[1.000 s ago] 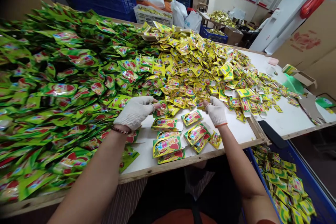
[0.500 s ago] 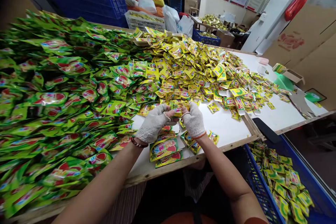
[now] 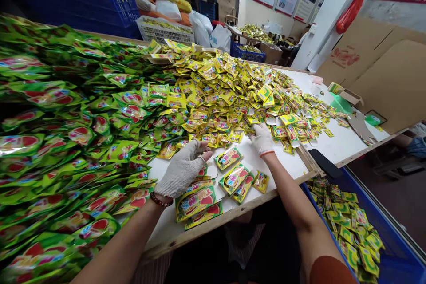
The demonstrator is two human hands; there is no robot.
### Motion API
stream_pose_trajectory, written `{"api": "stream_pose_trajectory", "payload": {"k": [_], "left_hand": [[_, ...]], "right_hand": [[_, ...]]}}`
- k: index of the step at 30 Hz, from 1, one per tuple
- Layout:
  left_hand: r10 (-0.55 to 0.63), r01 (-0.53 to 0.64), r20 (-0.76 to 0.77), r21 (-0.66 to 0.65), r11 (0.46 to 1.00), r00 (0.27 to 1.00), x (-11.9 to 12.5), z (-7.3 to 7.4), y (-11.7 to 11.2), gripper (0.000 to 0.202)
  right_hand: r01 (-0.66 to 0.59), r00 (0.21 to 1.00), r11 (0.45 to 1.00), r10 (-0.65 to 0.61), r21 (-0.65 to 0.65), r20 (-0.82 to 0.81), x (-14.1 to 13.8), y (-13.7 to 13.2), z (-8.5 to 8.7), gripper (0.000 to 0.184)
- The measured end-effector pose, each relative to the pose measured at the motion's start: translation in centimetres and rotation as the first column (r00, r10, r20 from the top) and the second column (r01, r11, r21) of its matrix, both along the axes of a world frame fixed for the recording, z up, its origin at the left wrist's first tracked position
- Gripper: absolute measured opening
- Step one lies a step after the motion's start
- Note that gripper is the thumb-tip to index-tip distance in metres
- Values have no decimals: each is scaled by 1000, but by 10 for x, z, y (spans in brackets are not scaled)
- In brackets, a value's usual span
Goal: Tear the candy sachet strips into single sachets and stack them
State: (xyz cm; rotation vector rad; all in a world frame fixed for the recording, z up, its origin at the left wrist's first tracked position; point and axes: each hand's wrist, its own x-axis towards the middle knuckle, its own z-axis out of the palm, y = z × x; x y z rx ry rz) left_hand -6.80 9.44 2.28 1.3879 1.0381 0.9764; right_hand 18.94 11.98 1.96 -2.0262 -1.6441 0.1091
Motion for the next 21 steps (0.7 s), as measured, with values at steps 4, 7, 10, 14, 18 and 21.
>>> {"api": "stream_pose_trajectory", "payload": {"k": [4, 7, 10, 14, 18, 21], "left_hand": [[-40, 43, -64, 56, 997, 997, -1, -4, 2, 43], [-71, 82, -121, 82, 993, 990, 0, -8, 1, 38], [-73, 92, -165, 108, 990, 984, 0, -12, 1, 35], [72, 49, -293, 388, 920, 953, 4, -16, -1, 34], [329, 135, -413, 772, 621, 849, 12, -16, -8, 68], [396, 250, -536, 776, 578, 745, 15, -14, -11, 84]], "right_hand": [[44, 930, 999, -31, -28, 366, 43, 4, -9, 19], [58, 935, 998, -53, -4, 351, 64, 13, -8, 22], [87, 948, 994, -101, 59, 303, 77, 19, 7, 21], [77, 982, 986, -101, 149, 160, 69, 4, 33, 21], [-111, 838, 984, 167, 138, -520, 21, -31, 45, 22], [-252, 550, 962, 229, 102, -803, -22, -52, 45, 32]]}}
